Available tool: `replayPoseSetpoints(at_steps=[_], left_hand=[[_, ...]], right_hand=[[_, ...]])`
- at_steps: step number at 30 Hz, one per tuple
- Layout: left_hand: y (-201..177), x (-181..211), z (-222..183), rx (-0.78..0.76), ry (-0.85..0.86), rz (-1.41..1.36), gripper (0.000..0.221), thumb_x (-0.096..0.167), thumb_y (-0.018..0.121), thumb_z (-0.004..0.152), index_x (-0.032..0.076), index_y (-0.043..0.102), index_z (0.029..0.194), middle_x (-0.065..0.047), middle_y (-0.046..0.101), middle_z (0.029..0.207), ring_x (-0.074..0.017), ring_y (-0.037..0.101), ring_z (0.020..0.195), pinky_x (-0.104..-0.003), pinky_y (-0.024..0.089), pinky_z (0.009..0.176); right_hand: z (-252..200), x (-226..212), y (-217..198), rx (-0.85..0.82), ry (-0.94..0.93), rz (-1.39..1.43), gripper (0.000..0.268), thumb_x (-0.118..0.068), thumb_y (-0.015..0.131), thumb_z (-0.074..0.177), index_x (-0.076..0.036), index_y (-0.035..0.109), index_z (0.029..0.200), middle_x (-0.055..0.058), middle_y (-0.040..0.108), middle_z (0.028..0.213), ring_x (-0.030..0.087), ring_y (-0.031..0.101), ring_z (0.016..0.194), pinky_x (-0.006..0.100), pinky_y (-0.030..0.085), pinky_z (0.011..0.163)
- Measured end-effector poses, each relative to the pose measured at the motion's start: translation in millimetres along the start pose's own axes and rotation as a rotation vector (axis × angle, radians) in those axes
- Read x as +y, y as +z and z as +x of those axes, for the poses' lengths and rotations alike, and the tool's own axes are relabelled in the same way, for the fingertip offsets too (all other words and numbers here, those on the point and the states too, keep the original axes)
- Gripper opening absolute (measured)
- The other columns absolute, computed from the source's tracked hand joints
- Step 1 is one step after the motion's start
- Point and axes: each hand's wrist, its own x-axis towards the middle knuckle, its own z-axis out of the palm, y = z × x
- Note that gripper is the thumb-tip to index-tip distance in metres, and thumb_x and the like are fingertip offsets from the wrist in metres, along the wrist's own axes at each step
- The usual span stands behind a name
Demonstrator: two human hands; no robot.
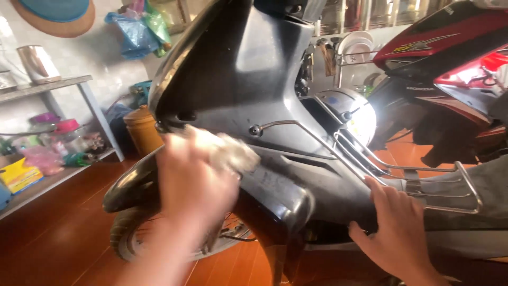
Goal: The person wipes the front side panel and fender of a black Honda motorcycle using a cloth. They scrub the surface repeatedly, moving from the upper side panel down to the lower fender area.
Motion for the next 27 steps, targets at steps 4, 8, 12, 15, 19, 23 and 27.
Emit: replayPoseSetpoints(at_steps=[4, 8, 12, 15, 19, 23, 27], left_hand=[[8, 69, -23, -0.496, 0.321, -0.337, 0.023, 0.007, 0.066, 0.068, 0.020, 0.064, 0.087, -0.001, 0.060, 0.092, -0.0227, 0.051, 0.086, -0.043, 0.036, 0.074], [25, -3, 4, 0.002, 0.446, -0.096, 0.046, 0.009, 0.066, 0.051, 0.037, 0.079, 0.086, -0.002, 0.063, 0.079, -0.0333, 0.054, 0.073, -0.050, 0.041, 0.065], [18, 53, -22, 0.006, 0.111, -0.173, 0.058, 0.058, 0.068, 0.093, 0.008, 0.065, 0.066, -0.014, 0.059, 0.065, -0.0310, 0.052, 0.061, -0.048, 0.044, 0.063], [35, 74, -66, -0.236, 0.543, -0.123, 0.037, 0.033, 0.070, 0.067, 0.019, 0.080, 0.100, -0.005, 0.064, 0.123, -0.0342, 0.055, 0.105, -0.064, 0.034, 0.105], [8, 37, -27, -0.117, 0.580, -0.344, 0.032, 0.010, 0.068, 0.071, 0.019, 0.075, 0.100, -0.006, 0.064, 0.106, -0.0301, 0.056, 0.094, -0.051, 0.044, 0.082], [31, 65, -60, 0.125, 0.184, -0.449, 0.031, 0.016, 0.061, 0.090, 0.017, 0.075, 0.117, -0.001, 0.074, 0.106, -0.0264, 0.064, 0.108, -0.046, 0.030, 0.108], [82, 61, -155, 0.043, 0.605, -0.130, 0.056, 0.016, 0.061, 0.095, 0.017, 0.056, 0.151, -0.005, 0.048, 0.160, -0.0295, 0.044, 0.148, -0.068, 0.047, 0.105]], right_hand=[[1, 6, 0, 0.003, -0.047, 0.006, 0.095, -0.043, 0.076, 0.066, -0.023, 0.045, 0.154, -0.006, 0.064, 0.111, 0.022, 0.062, 0.107, 0.045, 0.041, 0.102], [2, 3, -6, -0.045, -0.044, 0.023, 0.096, -0.044, 0.076, 0.067, -0.022, 0.044, 0.155, -0.005, 0.064, 0.107, 0.022, 0.063, 0.105, 0.047, 0.041, 0.105], [1, 4, -1, -0.011, -0.022, 0.025, 0.096, -0.043, 0.076, 0.067, -0.023, 0.043, 0.154, -0.005, 0.062, 0.109, 0.024, 0.060, 0.106, 0.048, 0.039, 0.103], [-5, 15, -1, 0.002, -0.117, 0.006, 0.100, -0.047, 0.076, 0.067, -0.021, 0.040, 0.156, -0.004, 0.063, 0.115, 0.024, 0.059, 0.110, 0.045, 0.042, 0.099], [3, 3, 0, 0.013, -0.080, 0.016, 0.100, -0.046, 0.075, 0.067, -0.020, 0.041, 0.157, 0.000, 0.063, 0.123, 0.027, 0.058, 0.118, 0.049, 0.040, 0.104], [-3, 2, -4, 0.012, -0.086, 0.006, 0.096, -0.043, 0.074, 0.069, -0.019, 0.042, 0.156, -0.003, 0.062, 0.117, 0.025, 0.061, 0.108, 0.045, 0.042, 0.101], [-5, 0, 0, 0.037, -0.113, 0.006, 0.097, -0.044, 0.074, 0.069, -0.017, 0.041, 0.156, -0.003, 0.062, 0.116, 0.025, 0.061, 0.110, 0.047, 0.043, 0.098]])
